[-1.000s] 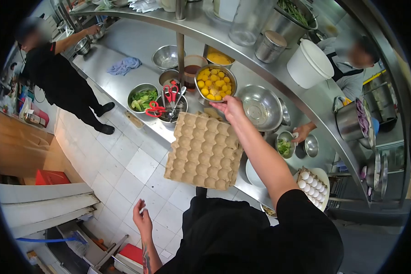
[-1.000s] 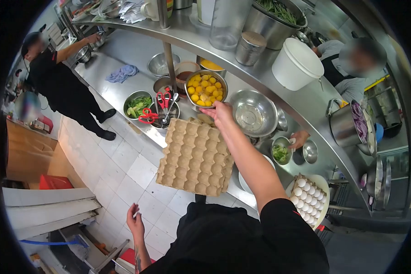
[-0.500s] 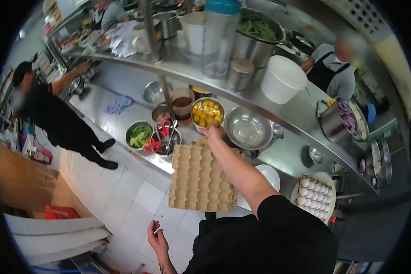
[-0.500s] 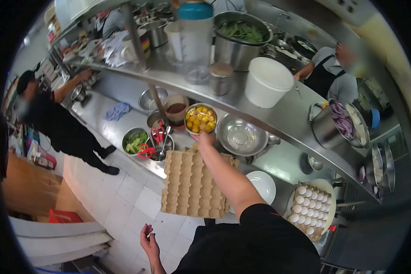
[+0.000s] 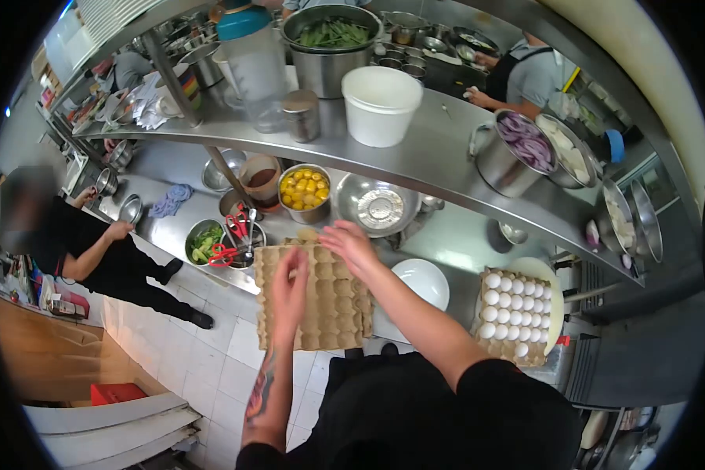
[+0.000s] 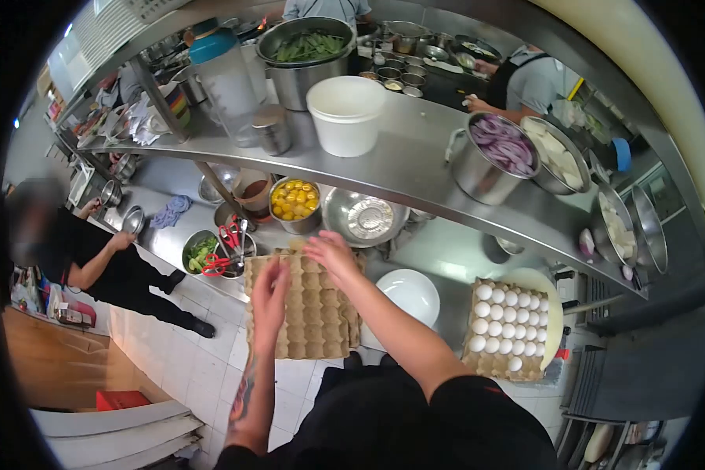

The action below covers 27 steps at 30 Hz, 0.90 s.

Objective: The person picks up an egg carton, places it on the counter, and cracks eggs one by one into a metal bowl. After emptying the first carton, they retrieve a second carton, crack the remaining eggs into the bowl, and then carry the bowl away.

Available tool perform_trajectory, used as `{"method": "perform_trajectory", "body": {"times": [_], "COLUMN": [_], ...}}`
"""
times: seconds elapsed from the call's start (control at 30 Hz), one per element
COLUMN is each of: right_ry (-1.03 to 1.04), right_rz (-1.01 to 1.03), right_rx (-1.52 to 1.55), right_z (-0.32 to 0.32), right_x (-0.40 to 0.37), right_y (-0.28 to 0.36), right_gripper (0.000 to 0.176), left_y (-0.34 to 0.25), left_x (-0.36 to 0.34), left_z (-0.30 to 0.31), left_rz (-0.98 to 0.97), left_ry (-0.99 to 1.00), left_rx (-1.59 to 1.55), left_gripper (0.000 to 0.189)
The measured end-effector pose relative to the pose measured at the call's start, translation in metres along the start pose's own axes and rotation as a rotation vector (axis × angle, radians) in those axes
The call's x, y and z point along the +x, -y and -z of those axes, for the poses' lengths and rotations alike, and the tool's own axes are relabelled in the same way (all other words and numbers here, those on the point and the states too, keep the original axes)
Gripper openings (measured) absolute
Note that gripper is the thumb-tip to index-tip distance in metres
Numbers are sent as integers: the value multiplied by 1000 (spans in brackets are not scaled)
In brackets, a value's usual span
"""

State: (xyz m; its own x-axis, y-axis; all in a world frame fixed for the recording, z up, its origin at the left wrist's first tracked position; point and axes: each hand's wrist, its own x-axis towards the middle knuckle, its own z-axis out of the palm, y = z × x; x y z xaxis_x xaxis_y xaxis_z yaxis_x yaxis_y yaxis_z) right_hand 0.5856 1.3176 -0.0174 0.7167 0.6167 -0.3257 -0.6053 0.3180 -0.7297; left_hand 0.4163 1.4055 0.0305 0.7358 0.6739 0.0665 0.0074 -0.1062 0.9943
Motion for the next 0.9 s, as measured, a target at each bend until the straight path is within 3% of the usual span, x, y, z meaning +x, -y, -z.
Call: {"method": "perform_trajectory", "body": {"times": [0.03, 0.1, 0.17, 0.23, 0.37, 0.43, 0.63, 0.73, 0.83, 0.9], "right_ry": [14, 46, 49, 34, 14, -6, -83, -101, -118, -127], "right_rz": [42, 45, 25, 13, -64, -82, -82, -53, -22, -18], "right_rx": [-41, -134, -238, -311, -385, -383, -410, -423, -413, -325], "right_z": [14, 49, 88, 124, 168, 188, 211, 207, 194, 177], "right_x": [-34, -99, -153, -202, -282, -310, -350, -349, -342, -335], "right_y": [18, 43, 53, 57, 71, 73, 80, 75, 66, 61], "right_gripper": [46, 43, 38, 35, 34, 34, 34, 34, 35, 35], "left_y": [25, 54, 64, 46, 70, 99, 106, 121, 113, 100], "left_x": [26, 77, 119, 139, 154, 162, 167, 173, 181, 175], "left_z": [-16, -51, -79, -101, -131, -142, -147, -154, -154, -155], "left_rz": [-65, 10, 110, 338, 426, 462, 516, 519, 533, 455], "left_ry": [46, 110, 205, 356, 232, 141, 115, 107, 155, 153], "left_rx": [-34, 112, 558, 698, 638, 596, 468, 300, 449, 335], "left_gripper": [50, 62, 70, 68, 58, 45, 24, 25, 28, 29]}}
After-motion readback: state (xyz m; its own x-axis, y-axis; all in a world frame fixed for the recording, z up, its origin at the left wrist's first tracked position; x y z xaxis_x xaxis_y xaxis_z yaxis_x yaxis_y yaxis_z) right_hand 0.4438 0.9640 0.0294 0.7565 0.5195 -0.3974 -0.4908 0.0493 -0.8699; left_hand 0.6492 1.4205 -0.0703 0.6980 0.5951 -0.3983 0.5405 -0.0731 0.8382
